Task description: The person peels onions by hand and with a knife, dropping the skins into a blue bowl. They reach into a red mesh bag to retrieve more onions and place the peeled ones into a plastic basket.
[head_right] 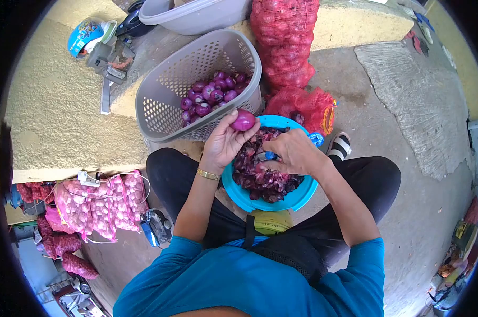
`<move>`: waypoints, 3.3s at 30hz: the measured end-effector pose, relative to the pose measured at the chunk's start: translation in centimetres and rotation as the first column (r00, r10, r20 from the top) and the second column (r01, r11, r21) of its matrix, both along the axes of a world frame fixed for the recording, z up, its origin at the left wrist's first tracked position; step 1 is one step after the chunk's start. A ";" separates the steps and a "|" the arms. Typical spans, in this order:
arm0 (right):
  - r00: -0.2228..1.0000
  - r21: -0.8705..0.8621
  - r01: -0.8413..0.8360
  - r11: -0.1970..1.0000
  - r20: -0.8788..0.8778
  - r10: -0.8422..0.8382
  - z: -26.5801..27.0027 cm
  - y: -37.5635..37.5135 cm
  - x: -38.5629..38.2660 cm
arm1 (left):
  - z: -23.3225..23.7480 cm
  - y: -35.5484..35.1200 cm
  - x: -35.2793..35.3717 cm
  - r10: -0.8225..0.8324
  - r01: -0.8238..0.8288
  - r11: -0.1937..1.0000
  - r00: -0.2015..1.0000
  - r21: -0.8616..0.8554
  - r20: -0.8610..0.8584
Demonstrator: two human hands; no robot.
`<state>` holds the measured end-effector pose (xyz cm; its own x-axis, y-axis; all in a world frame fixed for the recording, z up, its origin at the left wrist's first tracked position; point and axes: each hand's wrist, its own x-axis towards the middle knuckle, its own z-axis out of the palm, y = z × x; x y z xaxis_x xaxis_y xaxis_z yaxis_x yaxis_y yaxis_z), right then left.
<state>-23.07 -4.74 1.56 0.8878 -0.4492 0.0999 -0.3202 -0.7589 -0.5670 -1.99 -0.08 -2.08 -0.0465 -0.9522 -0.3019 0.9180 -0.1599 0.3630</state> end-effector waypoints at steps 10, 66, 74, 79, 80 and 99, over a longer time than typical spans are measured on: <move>0.992 0.086 0.062 0.994 -0.118 -0.052 -2.8 0.5 -0.7 | 2.3 -0.2 1.5 0.025 -0.032 0.998 0.994 -0.060 -0.109; 0.630 0.827 0.436 0.356 0.002 -0.777 -9.8 -7.6 -2.4 | -3.7 -7.2 -3.8 -0.366 0.444 0.890 0.569 0.100 0.737; 0.902 0.511 0.339 0.790 0.063 -0.427 5.2 -4.8 -0.1 | 5.5 -1.0 -0.2 -0.294 0.460 0.885 0.666 -0.067 0.686; 0.907 0.707 0.263 0.656 0.051 -0.419 5.7 -3.3 -0.3 | 4.6 1.2 0.5 -0.190 0.281 0.945 0.889 -0.168 0.418; 0.889 0.682 0.279 0.676 0.082 -0.450 5.1 -3.0 0.1 | 3.5 1.0 0.4 -0.141 0.224 0.962 0.897 -0.154 0.419; 0.839 0.411 0.283 0.867 0.332 -0.431 1.0 -1.9 2.5 | 1.1 0.2 0.4 -0.122 0.198 0.968 0.907 -0.152 0.403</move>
<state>-20.56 -6.66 2.57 0.5717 -0.7971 0.1944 -0.2196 -0.3769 -0.8998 -1.60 0.10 -0.98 -0.1186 -0.9821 -0.1462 0.6658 -0.1879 0.7221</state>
